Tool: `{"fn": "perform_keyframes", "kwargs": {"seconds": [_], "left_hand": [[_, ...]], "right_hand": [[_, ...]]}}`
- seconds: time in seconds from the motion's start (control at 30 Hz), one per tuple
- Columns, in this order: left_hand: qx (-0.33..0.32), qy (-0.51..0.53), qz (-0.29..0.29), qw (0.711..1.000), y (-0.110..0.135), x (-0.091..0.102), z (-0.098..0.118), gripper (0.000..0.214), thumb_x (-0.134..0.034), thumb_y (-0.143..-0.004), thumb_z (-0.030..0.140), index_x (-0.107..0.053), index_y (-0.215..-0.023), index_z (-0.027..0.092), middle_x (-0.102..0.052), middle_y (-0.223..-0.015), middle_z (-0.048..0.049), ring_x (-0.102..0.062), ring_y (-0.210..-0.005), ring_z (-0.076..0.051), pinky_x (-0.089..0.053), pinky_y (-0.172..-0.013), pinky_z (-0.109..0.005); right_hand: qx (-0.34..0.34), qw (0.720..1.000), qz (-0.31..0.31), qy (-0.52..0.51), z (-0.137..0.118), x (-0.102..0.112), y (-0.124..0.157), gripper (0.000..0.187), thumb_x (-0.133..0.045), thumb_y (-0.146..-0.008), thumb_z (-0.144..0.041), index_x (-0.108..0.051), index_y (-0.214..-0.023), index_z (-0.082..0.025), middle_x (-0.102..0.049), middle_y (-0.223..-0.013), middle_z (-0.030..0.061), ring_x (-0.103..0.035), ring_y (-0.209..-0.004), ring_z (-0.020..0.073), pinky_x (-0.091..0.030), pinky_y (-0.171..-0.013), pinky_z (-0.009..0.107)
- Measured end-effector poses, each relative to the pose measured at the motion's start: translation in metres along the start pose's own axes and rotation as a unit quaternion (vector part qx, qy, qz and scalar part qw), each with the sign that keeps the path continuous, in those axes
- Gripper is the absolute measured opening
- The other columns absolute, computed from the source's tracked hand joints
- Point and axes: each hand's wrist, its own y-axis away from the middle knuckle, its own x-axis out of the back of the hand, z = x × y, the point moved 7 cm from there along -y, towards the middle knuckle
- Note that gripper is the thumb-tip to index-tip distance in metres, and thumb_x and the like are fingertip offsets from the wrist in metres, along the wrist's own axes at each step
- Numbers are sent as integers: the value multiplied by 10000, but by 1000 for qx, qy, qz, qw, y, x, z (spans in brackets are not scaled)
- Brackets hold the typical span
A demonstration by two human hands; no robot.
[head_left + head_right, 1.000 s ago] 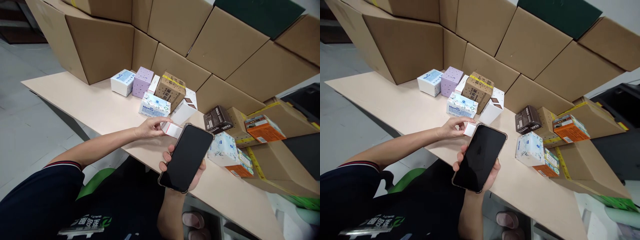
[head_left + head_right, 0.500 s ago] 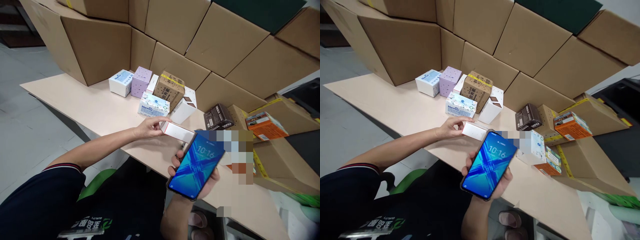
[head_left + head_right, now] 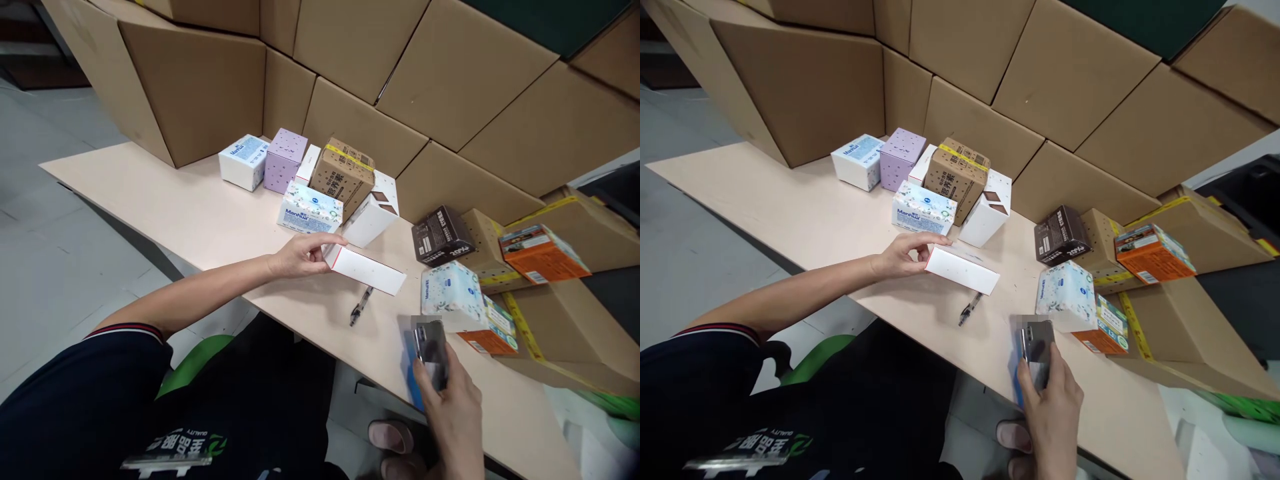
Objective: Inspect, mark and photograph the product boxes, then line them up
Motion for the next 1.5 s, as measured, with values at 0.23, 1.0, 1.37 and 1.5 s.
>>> {"fn": "perform_keyframes", "kwargs": {"seconds": [0.23, 1.0, 1.37, 1.5], "left_hand": [[-85, -38, 3, 996, 5, -8, 14, 424, -700, -917, 254, -645, -1331, 177, -739, -1271, -163, -734, -807, -101, -565, -584, -134], [64, -643, -218, 731, -19, 24, 90, 490, -440, -872, 0, -566, -1304, 193, -727, -1002, -87, -613, -546, -162, -276, -454, -270], [141, -600, -182, 766, -52, 9, 21, 442, -426, -919, 0, -594, -1294, 162, -660, -1207, -219, -716, -919, -327, -506, -671, -366], [1, -567, -156, 808, -40, -22, 28, 408, -392, -984, 64, -640, -1289, 174, -656, -1312, -208, -692, -834, -263, -446, -546, -310]], "right_hand": [[119, 988, 15, 101, 15, -30, -8, 862, -391, -917, -751, -594, -1422, -82, -693, -1309, 260, -644, -1191, 432, -453, -1042, 594], [239, 958, 156, -4, -55, -2, 20, 371, -596, -1015, -398, -699, -1261, -139, -701, -1305, 210, -660, -1221, 325, -553, -1024, 528], [112, 986, 121, 36, -33, 19, -5, 587, -492, -1017, -519, -620, -1393, -87, -676, -1283, 249, -636, -1184, 351, -528, -1022, 539], [14, 993, 94, 72, -23, 30, -45, 822, -497, -958, -620, -419, -1577, -85, -580, -1315, 300, -592, -1200, 433, -510, -952, 605]]}}
